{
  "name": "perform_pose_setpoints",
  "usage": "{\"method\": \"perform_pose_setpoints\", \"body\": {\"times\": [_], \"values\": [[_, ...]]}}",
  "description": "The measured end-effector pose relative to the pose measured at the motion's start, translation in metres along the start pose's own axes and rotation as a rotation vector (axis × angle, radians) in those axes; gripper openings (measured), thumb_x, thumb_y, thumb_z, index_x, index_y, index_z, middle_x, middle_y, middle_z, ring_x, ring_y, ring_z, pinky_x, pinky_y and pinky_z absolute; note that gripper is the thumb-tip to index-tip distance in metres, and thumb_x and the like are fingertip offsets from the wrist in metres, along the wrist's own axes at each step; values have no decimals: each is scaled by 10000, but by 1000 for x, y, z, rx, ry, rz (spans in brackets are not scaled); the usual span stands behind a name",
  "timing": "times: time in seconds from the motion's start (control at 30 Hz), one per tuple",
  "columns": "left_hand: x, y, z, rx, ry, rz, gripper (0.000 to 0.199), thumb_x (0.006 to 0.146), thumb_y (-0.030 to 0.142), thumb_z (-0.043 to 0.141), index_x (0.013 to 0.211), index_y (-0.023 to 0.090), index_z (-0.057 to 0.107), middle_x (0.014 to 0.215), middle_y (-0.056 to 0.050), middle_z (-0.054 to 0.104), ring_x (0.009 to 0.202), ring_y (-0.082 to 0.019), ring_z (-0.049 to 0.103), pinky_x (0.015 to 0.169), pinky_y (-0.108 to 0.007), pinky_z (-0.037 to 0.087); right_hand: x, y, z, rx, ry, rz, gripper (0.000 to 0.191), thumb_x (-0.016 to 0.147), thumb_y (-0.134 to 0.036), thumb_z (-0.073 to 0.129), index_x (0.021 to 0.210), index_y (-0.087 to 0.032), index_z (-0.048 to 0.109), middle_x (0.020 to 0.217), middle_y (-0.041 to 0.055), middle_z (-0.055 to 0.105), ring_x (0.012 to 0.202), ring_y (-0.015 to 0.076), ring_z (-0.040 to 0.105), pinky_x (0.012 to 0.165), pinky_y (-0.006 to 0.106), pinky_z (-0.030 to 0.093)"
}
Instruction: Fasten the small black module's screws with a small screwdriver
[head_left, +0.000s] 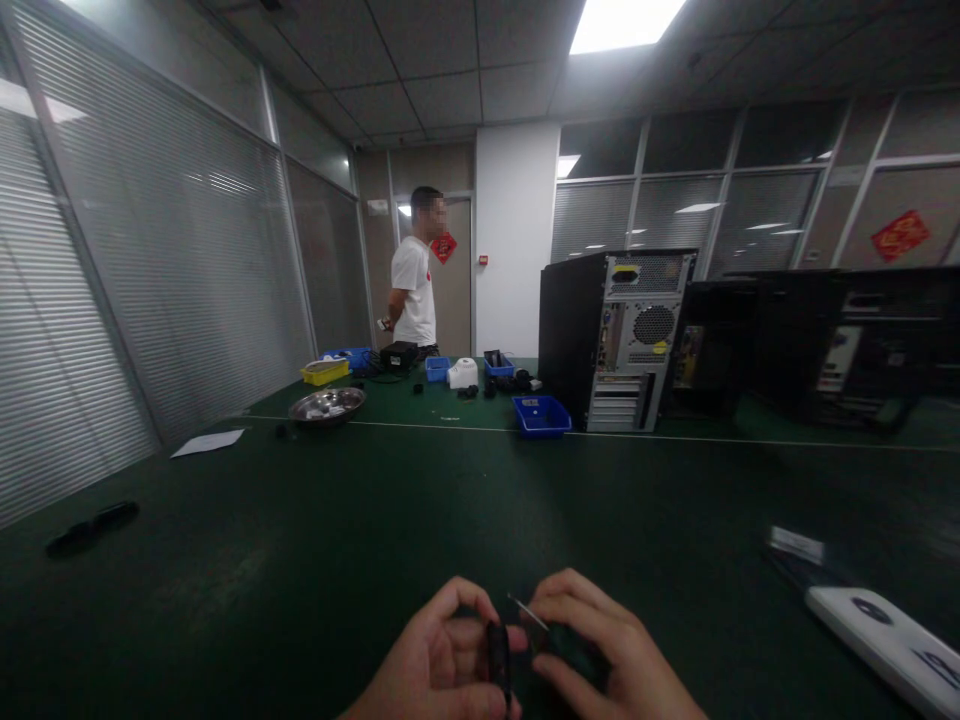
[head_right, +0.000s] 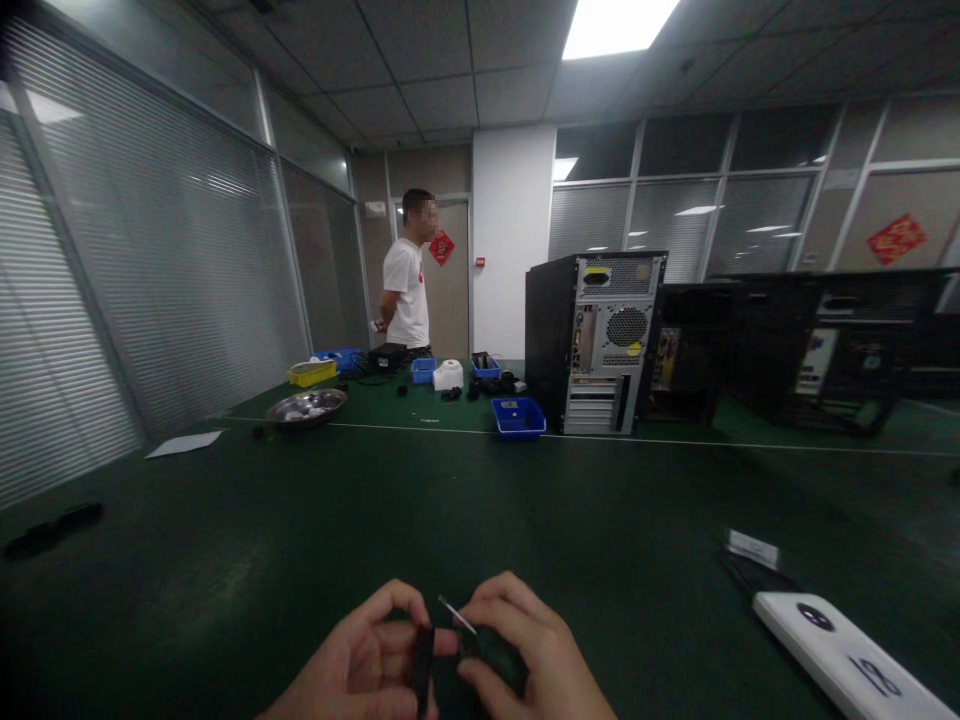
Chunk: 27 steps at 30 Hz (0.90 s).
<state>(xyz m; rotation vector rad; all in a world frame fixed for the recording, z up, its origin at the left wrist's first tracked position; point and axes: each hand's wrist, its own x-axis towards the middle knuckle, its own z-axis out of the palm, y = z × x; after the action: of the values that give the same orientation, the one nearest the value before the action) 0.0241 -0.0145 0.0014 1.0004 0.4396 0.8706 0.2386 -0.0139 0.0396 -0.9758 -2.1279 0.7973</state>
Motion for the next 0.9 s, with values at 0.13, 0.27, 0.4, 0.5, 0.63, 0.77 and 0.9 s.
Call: {"method": "perform_pose_setpoints", "body": {"times": [0.13, 0.27, 0.4, 0.5, 0.63, 0.77, 0.9], "values": [[0, -1, -2, 83, 18, 19, 458, 650, 153, 869, 962, 185, 535, 984, -50, 706, 804, -133, 669, 677, -245, 447, -2, -1, 3, 30, 63, -85, 154, 852, -113, 592, 974, -170, 669, 950, 92, 652, 892, 216, 651, 787, 297, 519], [1, 0, -1, 128, 35, -2, 508, 643, 131, 868, 1035, 190, 551, 946, -27, 703, 838, -135, 659, 721, -256, 436, -4, 0, 9, 25, 27, -181, 160, 836, -126, 635, 984, -172, 673, 937, 100, 661, 868, 220, 662, 760, 282, 522], [2, -2, -1, 162, 69, -29, 549, 605, 112, 882, 1052, 179, 572, 956, -28, 702, 865, -153, 666, 764, -285, 449, -6, 4, 15, 28, 36, -212, 191, 823, -113, 658, 1001, -181, 666, 934, 98, 675, 859, 216, 669, 753, 265, 523], [2, -4, -1, 174, 67, -17, 503, 588, 105, 887, 996, 166, 599, 945, -29, 711, 862, -160, 674, 759, -284, 456, -8, 3, 18, 17, 70, -196, 213, 804, -78, 659, 992, -177, 665, 925, 95, 676, 847, 211, 674, 743, 256, 523], [3, -7, -1, 146, 72, 9, 499, 569, 90, 894, 973, 175, 614, 935, -25, 728, 838, -151, 675, 747, -277, 458, -9, 1, 20, 34, 112, -187, 201, 793, -69, 661, 964, -175, 672, 898, 85, 673, 824, 205, 673, 728, 254, 518], [4, -8, 0, 125, 67, 7, 502, 548, 96, 906, 961, 182, 633, 891, -9, 727, 788, -129, 664, 700, -251, 450, -10, 3, 22, 56, 118, -196, 187, 808, -105, 662, 977, -183, 673, 895, 82, 666, 819, 205, 667, 723, 267, 521], [4, -6, 3, 137, 75, -4, 469, 578, 184, 905, 965, 166, 641, 856, -17, 718, 744, -130, 658, 658, -247, 451, -10, 3, 23, -19, 107, -214, 206, 811, -99, 644, 1002, -172, 668, 900, 93, 663, 814, 208, 671, 711, 269, 536]]}}
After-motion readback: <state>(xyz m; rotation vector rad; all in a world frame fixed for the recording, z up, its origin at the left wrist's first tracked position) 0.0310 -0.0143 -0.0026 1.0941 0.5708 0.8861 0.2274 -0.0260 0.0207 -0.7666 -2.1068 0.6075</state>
